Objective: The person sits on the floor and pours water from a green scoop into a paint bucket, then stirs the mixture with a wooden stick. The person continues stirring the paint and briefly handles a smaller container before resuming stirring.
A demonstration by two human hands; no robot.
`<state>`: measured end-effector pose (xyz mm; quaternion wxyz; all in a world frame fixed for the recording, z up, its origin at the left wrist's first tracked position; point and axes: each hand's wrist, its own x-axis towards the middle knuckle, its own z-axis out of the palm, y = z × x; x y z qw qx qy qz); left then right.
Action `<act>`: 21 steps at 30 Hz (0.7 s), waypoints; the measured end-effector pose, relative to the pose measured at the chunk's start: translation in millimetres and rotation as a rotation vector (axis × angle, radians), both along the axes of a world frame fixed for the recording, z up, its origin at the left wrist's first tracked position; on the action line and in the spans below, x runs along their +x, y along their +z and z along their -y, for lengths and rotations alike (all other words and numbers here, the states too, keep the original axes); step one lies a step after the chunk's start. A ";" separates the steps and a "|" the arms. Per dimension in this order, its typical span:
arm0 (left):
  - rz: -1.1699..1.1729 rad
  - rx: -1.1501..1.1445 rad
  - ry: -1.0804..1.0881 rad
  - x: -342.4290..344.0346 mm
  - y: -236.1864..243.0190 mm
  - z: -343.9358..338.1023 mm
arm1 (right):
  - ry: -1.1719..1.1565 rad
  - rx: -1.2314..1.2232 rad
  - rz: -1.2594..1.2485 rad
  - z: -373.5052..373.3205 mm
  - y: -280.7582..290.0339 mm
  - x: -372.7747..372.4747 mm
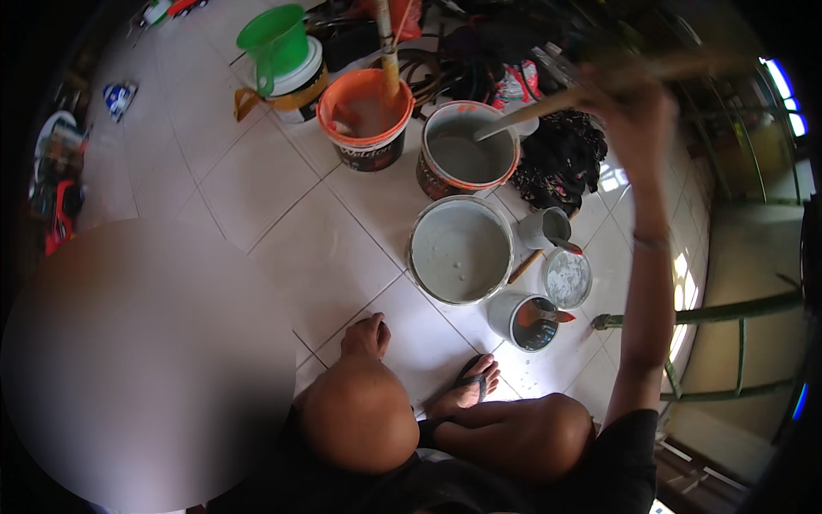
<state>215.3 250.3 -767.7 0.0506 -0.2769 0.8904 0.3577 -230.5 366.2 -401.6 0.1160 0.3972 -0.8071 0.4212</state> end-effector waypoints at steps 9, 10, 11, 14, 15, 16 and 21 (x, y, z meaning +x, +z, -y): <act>-0.244 -0.029 -0.116 -3.8 -7.4 1.8 | -0.290 -0.139 0.525 44.2 -133.0 -105.0; -0.259 -0.043 -0.143 -5.5 -2.6 4.3 | -0.302 -0.076 0.501 42.5 -134.2 -113.4; -0.242 -0.043 -0.150 -3.3 -0.9 5.7 | -0.315 -0.013 0.476 40.4 -135.2 -121.3; -0.264 -0.050 -0.150 0.2 -4.5 8.0 | -0.289 -0.017 0.510 51.7 -138.2 -128.7; -0.243 -0.038 -0.149 -0.8 -1.9 7.6 | -0.277 -0.045 0.542 51.1 -139.6 -128.2; -0.220 -0.025 -0.152 -1.4 1.0 7.8 | -0.214 -0.097 0.578 51.6 -142.2 -127.9; -0.249 -0.069 -0.160 -4.0 -7.9 3.2 | -0.296 0.075 0.448 62.0 -159.4 -132.0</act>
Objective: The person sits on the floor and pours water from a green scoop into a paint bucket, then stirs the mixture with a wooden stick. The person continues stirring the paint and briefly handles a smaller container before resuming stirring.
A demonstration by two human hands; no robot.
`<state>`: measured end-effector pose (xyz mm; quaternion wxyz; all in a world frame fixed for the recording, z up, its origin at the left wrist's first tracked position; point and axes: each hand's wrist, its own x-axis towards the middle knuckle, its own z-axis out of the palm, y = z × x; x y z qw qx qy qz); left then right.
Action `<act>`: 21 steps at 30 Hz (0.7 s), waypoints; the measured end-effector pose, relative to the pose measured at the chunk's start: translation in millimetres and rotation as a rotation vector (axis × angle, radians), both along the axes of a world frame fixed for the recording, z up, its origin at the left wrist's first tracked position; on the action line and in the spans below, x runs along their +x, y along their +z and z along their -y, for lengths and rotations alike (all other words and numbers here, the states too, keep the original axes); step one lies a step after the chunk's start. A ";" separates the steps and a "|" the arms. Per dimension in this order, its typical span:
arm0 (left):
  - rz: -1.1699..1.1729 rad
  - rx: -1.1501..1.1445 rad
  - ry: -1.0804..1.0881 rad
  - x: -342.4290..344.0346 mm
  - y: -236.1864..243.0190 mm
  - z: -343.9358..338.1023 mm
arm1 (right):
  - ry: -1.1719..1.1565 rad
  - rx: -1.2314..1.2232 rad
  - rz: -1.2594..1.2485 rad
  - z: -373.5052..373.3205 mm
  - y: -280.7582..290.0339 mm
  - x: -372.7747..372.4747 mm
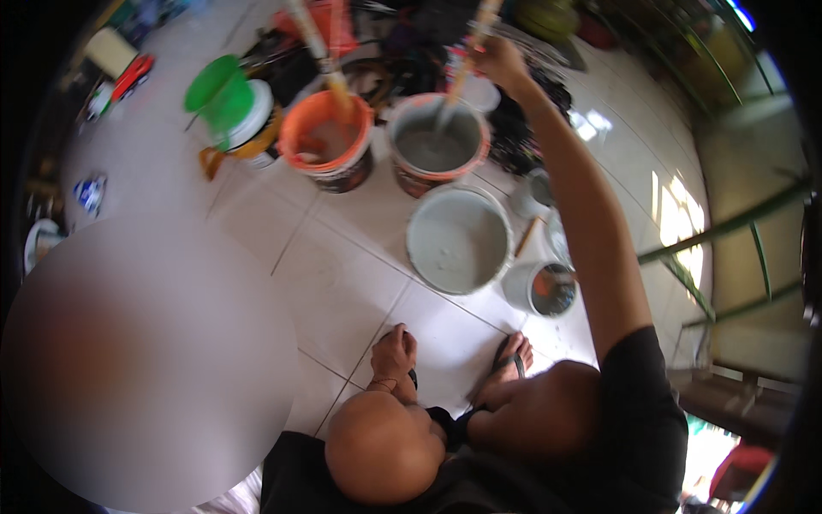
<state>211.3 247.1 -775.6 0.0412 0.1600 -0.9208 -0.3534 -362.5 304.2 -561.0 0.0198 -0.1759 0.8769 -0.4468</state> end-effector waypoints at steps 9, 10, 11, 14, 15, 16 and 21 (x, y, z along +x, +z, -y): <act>0.002 -0.012 -0.009 -2.4 -1.2 -1.3 | 0.012 -0.069 0.050 -12.9 1.6 -8.2; -0.009 -0.028 -0.021 -2.6 -2.9 -1.2 | -0.014 -0.101 0.064 -15.0 -0.2 -11.2; -0.022 -0.042 -0.032 -3.5 -4.6 -2.1 | -0.040 -0.131 0.077 -18.0 0.4 -15.9; 0.009 -0.059 -0.008 -2.8 6.3 1.7 | -0.104 -0.108 0.126 5.9 4.1 6.2; 0.010 -0.059 -0.006 -0.7 9.2 -0.5 | -0.083 -0.097 0.137 5.6 4.7 10.4; 0.008 -0.063 -0.007 -0.8 11.1 -1.3 | -0.061 -0.085 0.147 4.6 6.2 13.2; -0.025 -0.077 -0.035 -7.6 8.9 -6.5 | 0.018 0.151 0.101 -33.2 15.5 1.6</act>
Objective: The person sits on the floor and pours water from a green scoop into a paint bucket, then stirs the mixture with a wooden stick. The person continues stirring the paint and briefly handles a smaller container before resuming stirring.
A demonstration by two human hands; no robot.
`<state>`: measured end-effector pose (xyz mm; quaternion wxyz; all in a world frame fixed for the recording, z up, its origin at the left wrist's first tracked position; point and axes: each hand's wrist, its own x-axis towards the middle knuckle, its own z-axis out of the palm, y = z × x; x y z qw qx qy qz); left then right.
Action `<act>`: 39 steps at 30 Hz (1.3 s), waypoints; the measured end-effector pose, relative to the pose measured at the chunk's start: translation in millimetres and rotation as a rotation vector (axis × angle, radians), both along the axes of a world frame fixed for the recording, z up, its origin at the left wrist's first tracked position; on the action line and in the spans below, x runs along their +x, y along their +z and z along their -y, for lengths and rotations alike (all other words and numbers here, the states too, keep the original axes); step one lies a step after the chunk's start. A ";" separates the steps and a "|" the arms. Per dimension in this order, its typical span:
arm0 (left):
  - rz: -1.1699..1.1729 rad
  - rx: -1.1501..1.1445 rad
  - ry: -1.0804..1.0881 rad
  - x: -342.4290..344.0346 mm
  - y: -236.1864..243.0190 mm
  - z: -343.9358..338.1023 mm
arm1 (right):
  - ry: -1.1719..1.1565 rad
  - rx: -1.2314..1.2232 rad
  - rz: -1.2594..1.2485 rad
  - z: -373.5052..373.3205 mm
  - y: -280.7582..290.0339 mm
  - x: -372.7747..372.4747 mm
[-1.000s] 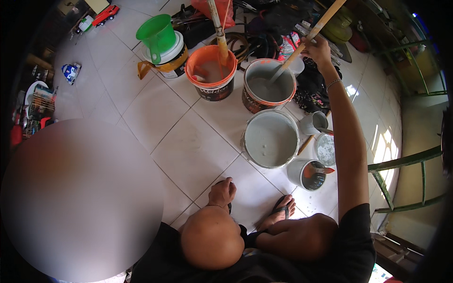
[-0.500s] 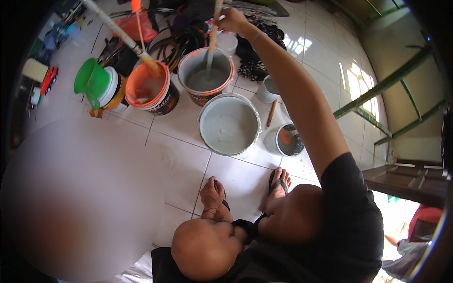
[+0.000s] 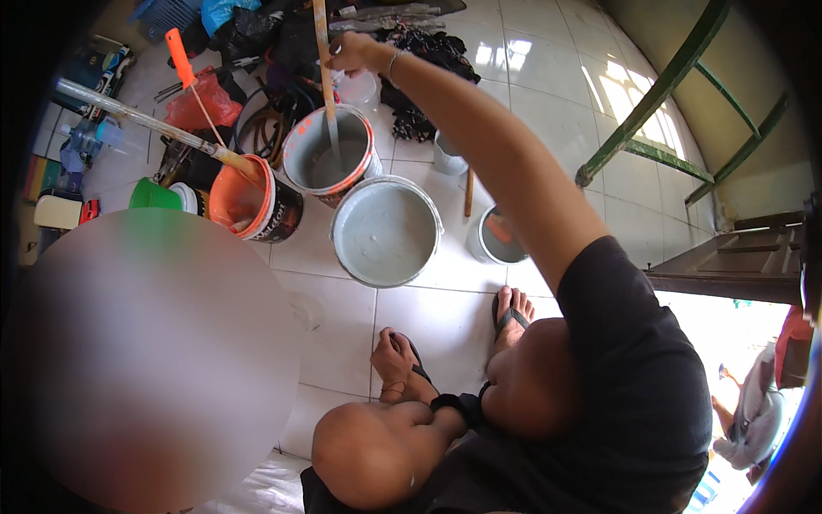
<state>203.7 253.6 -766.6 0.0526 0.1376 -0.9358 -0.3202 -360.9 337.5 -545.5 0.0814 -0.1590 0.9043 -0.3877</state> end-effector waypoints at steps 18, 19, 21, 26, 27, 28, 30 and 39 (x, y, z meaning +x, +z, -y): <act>0.045 0.023 0.005 2.8 -10.6 3.2 | -0.327 0.277 -0.070 -383.1 -70.5 250.2; 0.036 0.016 0.004 1.4 -11.3 3.5 | -0.328 0.252 -0.019 -388.6 -92.2 258.4; 0.024 -0.007 0.011 3.6 -6.6 5.1 | -0.474 0.482 -0.015 -386.1 -134.2 257.9; 0.036 0.025 0.028 7.2 -6.2 6.1 | -0.701 0.454 0.334 -377.7 -189.8 239.6; 0.050 0.036 0.031 8.3 -5.7 6.3 | -0.693 0.491 0.299 -378.9 -203.3 238.5; 0.043 0.029 0.032 7.6 -5.2 4.8 | -0.708 0.447 0.315 -382.4 -211.7 237.3; 0.030 0.013 0.037 8.4 -4.6 3.8 | -0.733 0.357 0.347 -384.6 -221.4 235.0; 0.051 0.004 0.014 8.5 -7.2 3.7 | -0.841 -0.171 0.477 -408.7 -233.1 232.7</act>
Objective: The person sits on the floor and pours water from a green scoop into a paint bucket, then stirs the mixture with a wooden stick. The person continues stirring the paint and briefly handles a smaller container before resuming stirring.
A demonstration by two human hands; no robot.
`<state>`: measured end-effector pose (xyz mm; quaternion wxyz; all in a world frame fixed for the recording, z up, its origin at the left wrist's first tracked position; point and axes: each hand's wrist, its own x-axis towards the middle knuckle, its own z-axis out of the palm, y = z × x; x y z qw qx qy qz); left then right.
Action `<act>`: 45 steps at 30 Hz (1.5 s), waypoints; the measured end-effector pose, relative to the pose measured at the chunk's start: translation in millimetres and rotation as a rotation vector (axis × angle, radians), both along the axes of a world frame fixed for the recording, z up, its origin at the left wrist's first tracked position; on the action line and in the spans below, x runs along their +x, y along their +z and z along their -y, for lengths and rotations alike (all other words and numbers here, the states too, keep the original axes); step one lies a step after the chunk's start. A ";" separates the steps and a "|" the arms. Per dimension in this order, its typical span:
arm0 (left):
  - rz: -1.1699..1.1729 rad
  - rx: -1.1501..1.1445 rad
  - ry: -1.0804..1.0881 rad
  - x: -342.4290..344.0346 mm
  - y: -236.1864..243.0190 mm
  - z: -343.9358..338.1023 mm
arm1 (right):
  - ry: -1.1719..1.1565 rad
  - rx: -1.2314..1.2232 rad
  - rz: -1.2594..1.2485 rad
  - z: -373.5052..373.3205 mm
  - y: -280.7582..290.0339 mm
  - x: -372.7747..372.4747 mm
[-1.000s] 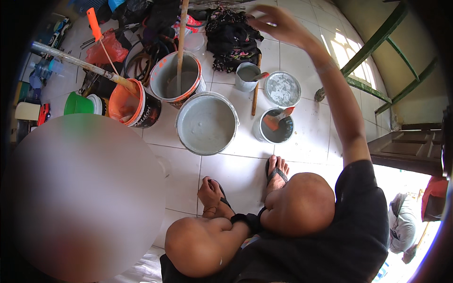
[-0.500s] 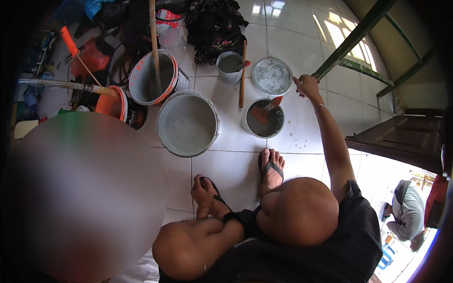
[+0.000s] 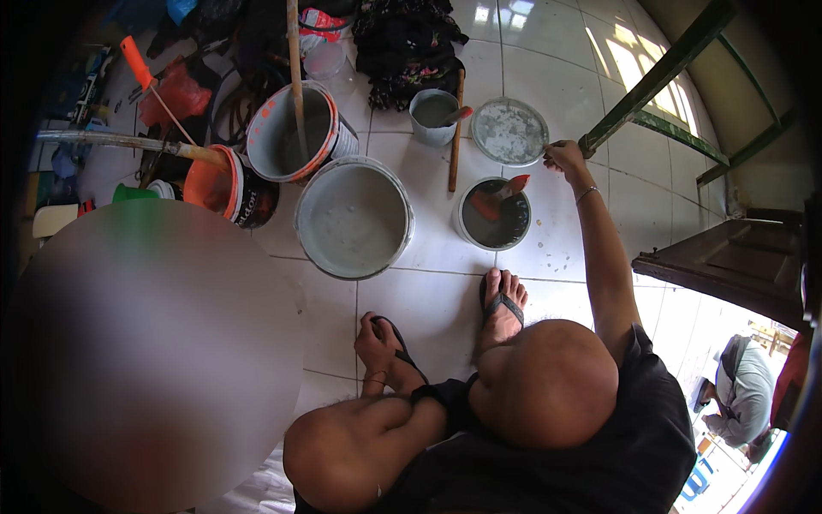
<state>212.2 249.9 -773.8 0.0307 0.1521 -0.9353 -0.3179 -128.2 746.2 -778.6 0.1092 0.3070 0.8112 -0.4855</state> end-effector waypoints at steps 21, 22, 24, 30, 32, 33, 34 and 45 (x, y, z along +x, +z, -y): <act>-0.269 0.316 0.225 -14.7 66.9 47.1 | 0.378 0.289 -0.765 55.2 292.8 62.9; -0.367 0.288 0.235 -21.8 76.7 55.3 | 0.379 0.351 -0.794 81.1 304.0 64.4; -0.470 0.276 0.235 -47.1 93.7 65.6 | 0.714 0.714 -1.073 131.3 315.2 67.2; -0.708 0.313 0.245 -100.0 135.5 75.9 | 1.375 0.639 -1.238 275.8 276.7 97.3; -0.748 0.323 0.257 -110.8 137.5 73.9 | 1.527 0.805 -1.268 295.9 243.4 111.1; -0.757 0.318 0.264 -115.4 138.1 72.5 | 1.584 0.822 -1.288 302.2 227.0 114.8; -0.761 0.305 0.271 -115.9 140.0 70.9 | 1.640 0.829 -1.308 306.5 209.3 118.4; -0.658 0.004 -0.240 -167.6 169.0 44.9 | 1.651 0.647 -1.221 320.2 198.2 121.0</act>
